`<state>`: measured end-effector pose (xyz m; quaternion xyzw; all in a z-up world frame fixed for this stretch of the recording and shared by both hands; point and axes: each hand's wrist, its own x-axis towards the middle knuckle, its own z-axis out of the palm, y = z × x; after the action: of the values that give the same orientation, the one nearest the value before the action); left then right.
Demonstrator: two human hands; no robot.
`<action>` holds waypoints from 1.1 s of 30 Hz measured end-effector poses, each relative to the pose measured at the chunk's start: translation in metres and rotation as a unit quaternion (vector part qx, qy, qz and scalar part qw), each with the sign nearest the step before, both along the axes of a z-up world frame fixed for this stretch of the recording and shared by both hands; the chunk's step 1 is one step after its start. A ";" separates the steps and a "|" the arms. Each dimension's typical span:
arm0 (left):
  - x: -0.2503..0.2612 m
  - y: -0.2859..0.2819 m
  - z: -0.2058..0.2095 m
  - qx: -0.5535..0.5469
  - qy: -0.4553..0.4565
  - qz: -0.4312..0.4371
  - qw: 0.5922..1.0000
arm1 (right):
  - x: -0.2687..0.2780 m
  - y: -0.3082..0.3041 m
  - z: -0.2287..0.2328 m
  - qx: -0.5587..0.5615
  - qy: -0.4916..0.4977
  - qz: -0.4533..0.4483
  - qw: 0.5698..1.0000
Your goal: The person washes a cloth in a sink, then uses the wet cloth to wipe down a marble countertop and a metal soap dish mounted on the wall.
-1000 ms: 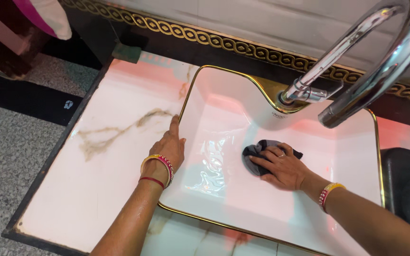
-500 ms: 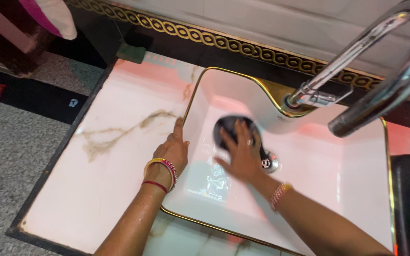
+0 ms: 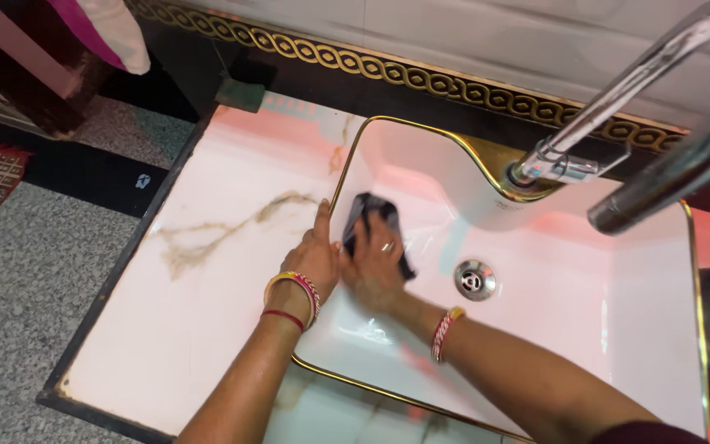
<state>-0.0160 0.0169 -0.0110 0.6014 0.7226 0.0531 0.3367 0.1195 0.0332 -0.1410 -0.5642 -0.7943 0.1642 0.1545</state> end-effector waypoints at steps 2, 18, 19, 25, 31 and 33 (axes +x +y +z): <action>-0.003 0.003 -0.011 0.018 -0.023 0.022 0.999 | -0.013 -0.022 0.001 -0.124 0.011 0.025 0.992; -0.042 -0.004 -0.097 -0.155 -0.718 0.171 0.657 | -0.059 0.036 0.031 -0.172 0.261 -0.146 0.939; -0.040 -0.004 -0.097 -0.150 -0.704 0.160 0.675 | -0.055 0.065 0.034 -0.159 0.269 -0.172 0.934; -0.041 -0.002 -0.092 -0.122 -0.664 0.120 0.728 | -0.058 0.149 0.079 -0.236 0.283 -0.329 0.870; -0.053 0.011 -0.104 -0.144 -0.755 0.054 0.637 | -0.075 0.080 0.076 -0.201 0.268 -0.373 0.865; -0.061 0.018 -0.100 -0.180 -0.783 0.046 0.594 | -0.084 0.037 0.086 -0.270 0.239 -0.384 0.850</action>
<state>-0.0770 0.0350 -0.1109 0.2215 0.2031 0.3878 0.8714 0.0355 0.0706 -0.0552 -0.7871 -0.3767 0.4297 0.2321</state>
